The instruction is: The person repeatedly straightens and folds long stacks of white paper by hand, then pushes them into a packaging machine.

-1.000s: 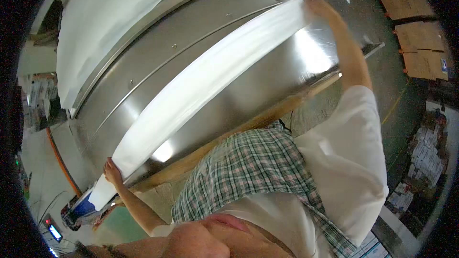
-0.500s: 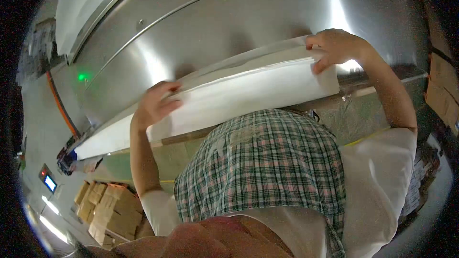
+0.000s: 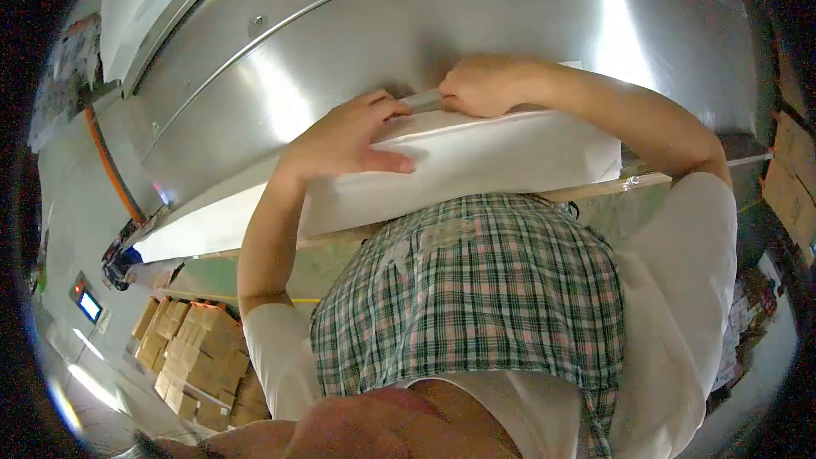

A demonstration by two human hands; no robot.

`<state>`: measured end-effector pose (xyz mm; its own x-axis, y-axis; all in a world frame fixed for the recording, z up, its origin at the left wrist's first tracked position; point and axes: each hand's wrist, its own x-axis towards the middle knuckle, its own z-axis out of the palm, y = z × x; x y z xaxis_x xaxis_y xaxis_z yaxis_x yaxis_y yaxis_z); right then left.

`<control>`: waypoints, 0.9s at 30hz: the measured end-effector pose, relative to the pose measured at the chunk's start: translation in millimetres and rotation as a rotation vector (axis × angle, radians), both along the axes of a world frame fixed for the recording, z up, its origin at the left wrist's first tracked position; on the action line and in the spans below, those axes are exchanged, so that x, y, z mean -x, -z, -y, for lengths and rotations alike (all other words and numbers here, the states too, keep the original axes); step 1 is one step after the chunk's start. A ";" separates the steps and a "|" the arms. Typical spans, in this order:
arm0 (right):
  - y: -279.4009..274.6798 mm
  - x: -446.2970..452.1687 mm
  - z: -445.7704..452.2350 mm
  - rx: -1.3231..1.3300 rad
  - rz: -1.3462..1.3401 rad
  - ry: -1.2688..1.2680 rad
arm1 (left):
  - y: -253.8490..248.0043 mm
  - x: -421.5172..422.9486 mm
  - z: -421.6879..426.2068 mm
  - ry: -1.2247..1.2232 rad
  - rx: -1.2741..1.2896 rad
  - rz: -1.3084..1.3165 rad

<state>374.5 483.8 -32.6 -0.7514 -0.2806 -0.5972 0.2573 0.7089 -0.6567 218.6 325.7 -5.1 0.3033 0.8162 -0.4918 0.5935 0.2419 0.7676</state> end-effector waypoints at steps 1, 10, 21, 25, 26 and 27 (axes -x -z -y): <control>-3.0 0.5 0.1 -0.011 0.072 0.012 | 3.9 2.1 1.2 -0.007 0.001 -0.004; 16.3 -32.1 -8.8 0.118 -0.500 0.059 | 15.6 5.6 10.7 0.113 -0.007 -0.099; 9.5 -86.9 -88.9 0.481 0.470 0.421 | 31.8 16.3 21.6 -0.070 0.257 0.114; -26.9 -105.7 -97.1 0.574 0.341 0.446 | 22.0 23.5 31.3 -0.106 0.097 0.024; -32.9 -108.1 -92.8 0.492 0.307 0.474 | 15.6 23.2 34.1 -0.111 0.067 -0.030; -33.9 -107.5 -83.3 0.488 0.295 0.464 | 9.3 21.1 38.5 -0.119 0.060 -0.042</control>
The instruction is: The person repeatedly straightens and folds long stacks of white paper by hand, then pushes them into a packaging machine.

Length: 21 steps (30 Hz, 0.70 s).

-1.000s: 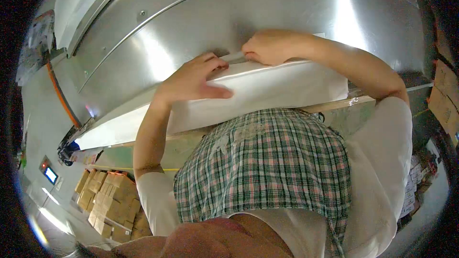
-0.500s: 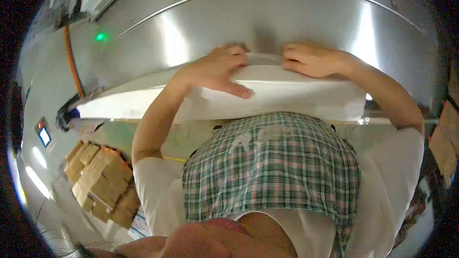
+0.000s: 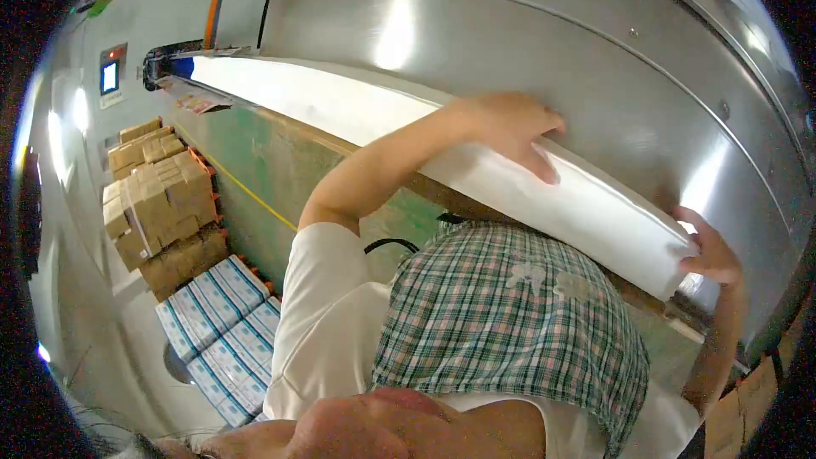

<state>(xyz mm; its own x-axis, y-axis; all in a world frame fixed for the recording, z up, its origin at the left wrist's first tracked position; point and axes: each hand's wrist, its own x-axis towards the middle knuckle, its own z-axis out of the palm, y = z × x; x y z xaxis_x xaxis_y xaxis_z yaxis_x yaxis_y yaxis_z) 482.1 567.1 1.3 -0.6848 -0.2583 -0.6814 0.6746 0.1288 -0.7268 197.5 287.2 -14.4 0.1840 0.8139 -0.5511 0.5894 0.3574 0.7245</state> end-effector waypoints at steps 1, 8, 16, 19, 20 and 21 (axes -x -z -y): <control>4.0 -1.3 14.0 -0.123 0.030 0.054 | -8.6 -6.4 4.5 0.000 -0.128 -0.175; 33.7 20.1 43.3 -0.349 -0.184 0.052 | -27.5 -25.9 92.3 -0.484 -0.436 -0.922; -7.1 80.7 90.5 -0.236 -0.233 -0.071 | -34.2 -10.4 149.7 -0.592 -0.390 -1.176; -30.4 81.3 98.2 -0.274 -0.204 -0.090 | -49.9 -9.0 157.2 -0.596 -0.395 -1.180; -35.3 76.6 97.0 -0.284 -0.208 -0.093 | -56.5 -12.6 157.7 -0.604 -0.403 -1.182; -39.7 74.1 98.1 -0.298 -0.216 -0.103 | -65.9 -14.8 159.0 -0.601 -0.393 -1.173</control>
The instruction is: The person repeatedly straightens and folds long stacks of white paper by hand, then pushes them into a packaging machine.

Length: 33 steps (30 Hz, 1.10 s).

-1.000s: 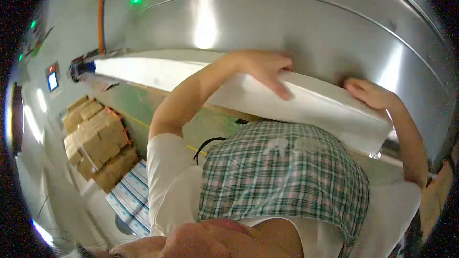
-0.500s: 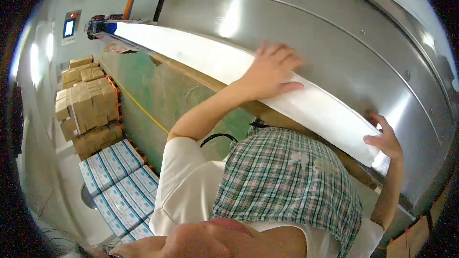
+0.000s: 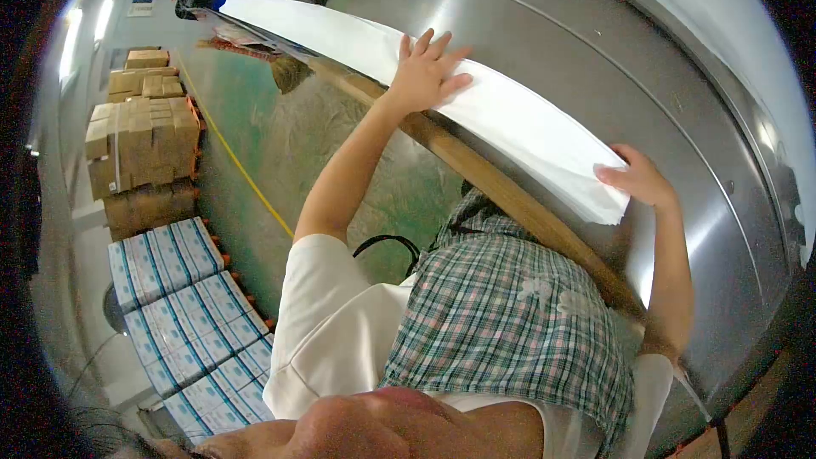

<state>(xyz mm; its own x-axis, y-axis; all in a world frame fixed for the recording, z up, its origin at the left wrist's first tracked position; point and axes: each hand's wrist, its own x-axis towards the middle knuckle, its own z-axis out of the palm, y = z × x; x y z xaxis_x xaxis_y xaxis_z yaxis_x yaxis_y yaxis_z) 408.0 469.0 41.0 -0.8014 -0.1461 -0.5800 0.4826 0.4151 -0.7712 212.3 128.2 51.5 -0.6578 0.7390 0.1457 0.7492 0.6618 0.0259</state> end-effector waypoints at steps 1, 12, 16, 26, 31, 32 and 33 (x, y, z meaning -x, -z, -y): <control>-5.1 2.8 2.1 -0.014 -0.007 -0.009 | -8.2 3.3 3.6 0.001 0.008 0.011; -239.0 25.1 147.4 -0.061 -0.018 0.017 | -255.0 -55.9 59.5 0.432 -0.204 0.151; -298.9 59.0 229.7 0.026 -0.132 0.097 | -321.7 -70.4 91.3 0.534 -0.130 0.221; -420.5 85.8 268.3 -0.326 -0.372 0.472 | -400.5 22.5 197.5 0.397 -0.060 0.213; -414.3 80.4 192.5 -0.346 -0.548 0.684 | -425.7 75.2 250.2 0.364 -0.086 0.160; -422.0 70.0 190.8 -0.426 -0.533 0.648 | -435.5 74.8 257.5 0.359 -0.108 0.170; -427.3 60.4 188.6 -0.511 -0.515 0.618 | -443.1 73.4 264.4 0.333 -0.110 0.163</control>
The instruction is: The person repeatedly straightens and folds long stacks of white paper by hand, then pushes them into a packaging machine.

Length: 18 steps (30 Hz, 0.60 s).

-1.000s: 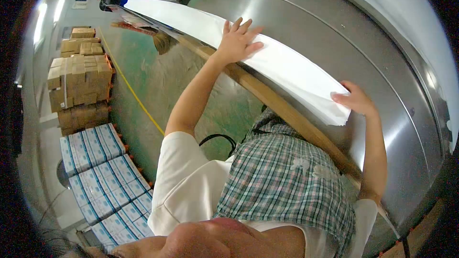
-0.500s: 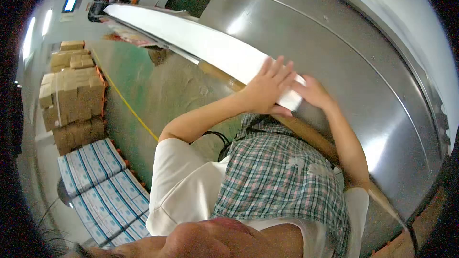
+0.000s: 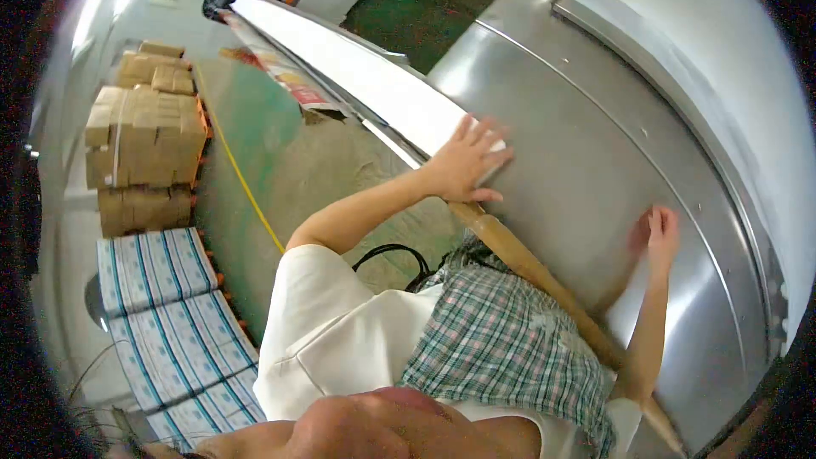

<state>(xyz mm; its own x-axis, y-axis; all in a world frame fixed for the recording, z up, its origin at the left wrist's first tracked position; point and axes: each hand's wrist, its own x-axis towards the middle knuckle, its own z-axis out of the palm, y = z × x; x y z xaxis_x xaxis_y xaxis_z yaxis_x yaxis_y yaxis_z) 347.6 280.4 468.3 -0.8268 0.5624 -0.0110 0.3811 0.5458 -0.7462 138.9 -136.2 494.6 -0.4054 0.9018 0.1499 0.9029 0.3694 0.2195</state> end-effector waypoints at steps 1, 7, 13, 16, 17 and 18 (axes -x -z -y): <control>135.7 -11.8 -91.5 0.058 0.002 -0.019 | 115.0 -11.2 -93.5 0.013 0.009 0.026; 190.9 -6.2 -102.9 0.074 -0.016 0.099 | 152.9 -13.8 -107.2 0.033 -0.021 0.062; 199.6 1.3 -81.9 -0.267 -0.032 0.101 | 160.1 4.5 -102.6 0.019 0.047 0.052; 198.4 2.1 -75.3 -0.489 -0.005 0.103 | 166.1 17.4 -99.4 -0.011 0.059 0.090; 192.3 3.3 -71.4 -0.434 0.041 0.132 | 171.1 24.1 -95.4 -0.015 0.072 0.089; 191.5 1.0 -75.2 -0.375 0.075 0.156 | 180.7 30.2 -90.7 -0.027 0.087 0.081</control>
